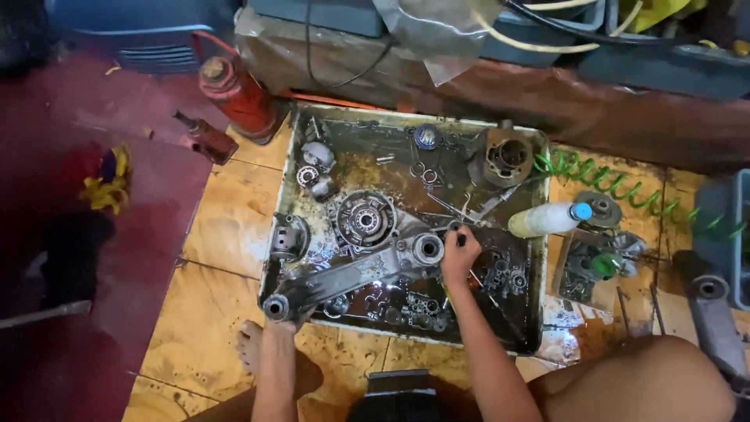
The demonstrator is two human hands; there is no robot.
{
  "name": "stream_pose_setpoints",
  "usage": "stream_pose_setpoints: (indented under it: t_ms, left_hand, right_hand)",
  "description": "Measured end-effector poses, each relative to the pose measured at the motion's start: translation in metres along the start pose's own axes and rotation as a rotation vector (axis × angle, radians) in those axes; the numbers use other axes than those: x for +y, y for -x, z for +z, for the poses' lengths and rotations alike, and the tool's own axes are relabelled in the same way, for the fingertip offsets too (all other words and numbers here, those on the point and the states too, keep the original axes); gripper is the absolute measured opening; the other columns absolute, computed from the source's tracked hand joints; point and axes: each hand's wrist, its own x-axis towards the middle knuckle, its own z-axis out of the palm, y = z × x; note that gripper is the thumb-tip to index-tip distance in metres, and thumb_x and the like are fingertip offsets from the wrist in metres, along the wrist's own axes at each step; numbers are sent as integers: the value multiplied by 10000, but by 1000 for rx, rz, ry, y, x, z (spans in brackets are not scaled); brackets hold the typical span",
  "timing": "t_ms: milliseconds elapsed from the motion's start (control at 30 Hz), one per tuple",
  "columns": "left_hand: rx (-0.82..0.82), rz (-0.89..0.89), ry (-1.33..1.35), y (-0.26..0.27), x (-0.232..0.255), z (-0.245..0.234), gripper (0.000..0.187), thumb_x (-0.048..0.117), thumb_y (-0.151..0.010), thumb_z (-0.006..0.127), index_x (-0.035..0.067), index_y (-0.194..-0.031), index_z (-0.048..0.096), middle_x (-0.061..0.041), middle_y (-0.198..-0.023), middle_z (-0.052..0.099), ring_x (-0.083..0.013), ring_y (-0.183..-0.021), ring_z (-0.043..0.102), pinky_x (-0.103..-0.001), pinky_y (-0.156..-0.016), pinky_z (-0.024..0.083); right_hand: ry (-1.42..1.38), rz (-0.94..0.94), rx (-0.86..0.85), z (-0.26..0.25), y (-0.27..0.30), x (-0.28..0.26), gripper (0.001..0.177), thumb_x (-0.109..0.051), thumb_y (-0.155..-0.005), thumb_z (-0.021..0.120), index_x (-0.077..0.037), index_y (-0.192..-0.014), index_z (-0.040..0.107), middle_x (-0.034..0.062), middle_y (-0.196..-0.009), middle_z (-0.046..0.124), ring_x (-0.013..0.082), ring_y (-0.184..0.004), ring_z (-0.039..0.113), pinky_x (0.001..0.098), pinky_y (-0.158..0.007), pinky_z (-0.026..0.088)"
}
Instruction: Cleaning greasy motorcycle transmission and engine components using a brush and cleaning fluid in a metal tray.
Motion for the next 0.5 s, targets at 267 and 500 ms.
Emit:
stream_pose_setpoints:
  t_ms: [267, 500]
  left_hand:
    - [-419, -550, 1034, -27, 34, -74, 350, 421, -939, 566, 141, -1102, 701, -85, -1176, 703, -300, -1094, 668, -465, -872, 535]
    - [-24, -813, 1168, 75, 166, -183, 808, 384, -549, 904, -144, -1058, 564, -248, -1208, 478, -407, -957, 676, -552, -694, 647]
  right_hand:
    - [27, 187, -98, 27, 30, -4, 318, -92, -954, 584, -27, -643, 579, 129, -560, 581, 217, -553, 537, 413, -676, 482]
    - [396, 95, -302, 35, 5, -13, 241, -139, -953, 731, 95, -1005, 751, 272, -882, 742, 421, -897, 734, 517, -800, 582]
